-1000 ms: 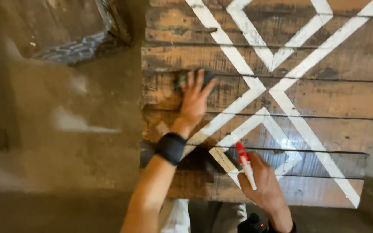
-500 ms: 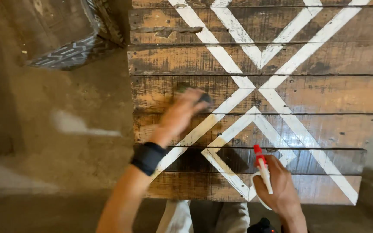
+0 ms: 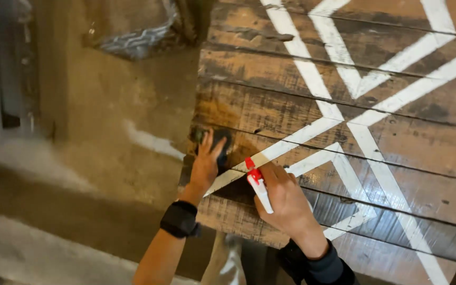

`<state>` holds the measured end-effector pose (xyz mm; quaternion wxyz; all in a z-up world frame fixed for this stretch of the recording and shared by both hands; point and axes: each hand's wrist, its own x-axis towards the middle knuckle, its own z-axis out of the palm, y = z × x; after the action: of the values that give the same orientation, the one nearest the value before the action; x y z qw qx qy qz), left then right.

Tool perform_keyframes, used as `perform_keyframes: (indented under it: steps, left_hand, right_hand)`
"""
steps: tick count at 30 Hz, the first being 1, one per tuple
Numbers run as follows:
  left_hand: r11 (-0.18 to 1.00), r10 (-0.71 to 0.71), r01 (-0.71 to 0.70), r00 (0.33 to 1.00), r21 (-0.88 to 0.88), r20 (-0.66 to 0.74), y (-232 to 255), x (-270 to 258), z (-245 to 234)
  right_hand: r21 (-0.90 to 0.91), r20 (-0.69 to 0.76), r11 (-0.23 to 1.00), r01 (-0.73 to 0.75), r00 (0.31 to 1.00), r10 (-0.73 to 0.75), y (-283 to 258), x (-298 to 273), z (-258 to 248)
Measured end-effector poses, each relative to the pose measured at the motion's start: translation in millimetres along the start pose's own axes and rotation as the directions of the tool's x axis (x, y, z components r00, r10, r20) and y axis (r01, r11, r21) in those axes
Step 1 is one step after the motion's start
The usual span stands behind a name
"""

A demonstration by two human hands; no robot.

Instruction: The person sprays a liquid cleaner onto wooden furniture surfaces and wipes them with a dark cloth. They clean a large table with a white geometric pattern, then a smaller table with a chevron pattern, and finally a small wooden stool. The person moves between items in a workshop-like room.

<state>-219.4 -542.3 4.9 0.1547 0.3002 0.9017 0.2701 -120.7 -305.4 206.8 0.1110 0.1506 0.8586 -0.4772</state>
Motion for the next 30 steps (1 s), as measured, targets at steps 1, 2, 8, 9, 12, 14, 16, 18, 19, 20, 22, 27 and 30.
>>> perform_keyframes:
  steps: [1,2,8,9,12,14,16,18,19,20,22,27,30]
  left_hand:
    - [1.0,-0.02,0.02,1.0,-0.001,-0.013,0.5,-14.1,-3.8]
    - [1.0,-0.002,0.003,0.999,-0.025,0.035,0.5,-23.4,-6.1]
    - [1.0,0.022,-0.023,0.997,0.016,0.068,-22.9,3.9,-8.4]
    - [1.0,0.016,-0.016,0.999,0.001,0.048,-23.8,24.1,-9.4]
    - [0.997,0.068,-0.065,0.994,0.039,-0.087,-37.9,85.8,2.3]
    - [0.991,0.098,-0.091,0.992,0.099,-0.075,-44.3,124.5,5.3]
    - [0.98,0.133,-0.123,0.99,0.156,-0.05,-40.1,146.9,-1.5]
    - [0.983,0.064,-0.076,0.995,0.17,0.074,-20.3,152.3,-13.8]
    - [0.982,0.08,-0.093,0.993,0.166,0.088,-18.3,143.9,-16.2]
    - [0.981,0.126,-0.139,0.987,0.139,0.097,-17.2,145.8,-20.5]
    - [0.974,0.186,-0.199,0.975,0.107,0.125,-16.4,144.9,-25.3]
    - [0.968,0.005,-0.116,0.895,0.222,0.445,-2.9,154.3,-34.6]
    - [0.954,-0.024,-0.127,0.871,0.272,0.491,-11.0,151.0,-29.8]
  right_hand:
    - [-0.006,0.02,1.0,0.013,1.0,-0.013,3.1,-3.5,1.3]
    - [-0.032,-0.008,0.997,0.072,0.997,-0.072,6.5,-6.4,2.1]
    - [-0.148,0.084,0.988,0.045,0.996,-0.032,43.2,-22.0,18.6]
    - [-0.139,0.103,0.99,0.005,0.995,0.01,47.0,-23.4,19.0]
    - [-0.098,0.052,0.993,-0.069,0.996,0.074,39.7,-23.6,22.0]
    - [-0.087,0.005,0.996,-0.026,1.0,0.027,39.0,-17.1,26.3]
    - [-0.074,-0.047,0.997,0.005,0.999,-0.009,32.4,-10.2,29.1]
    - [-0.04,-0.127,0.995,-0.096,0.988,0.09,22.0,-6.7,26.2]
    - [-0.035,-0.141,0.993,-0.111,0.984,0.106,15.8,-6.2,25.1]
    - [0.021,-0.242,0.995,-0.102,0.965,0.104,11.3,0.7,22.5]
    - [0.084,-0.351,0.991,-0.105,0.928,0.128,9.3,6.6,22.3]
    - [0.217,-0.662,0.976,-0.028,0.731,0.168,16.5,27.3,26.8]
    - [0.206,-0.726,0.965,0.16,0.686,0.041,44.2,51.7,49.3]
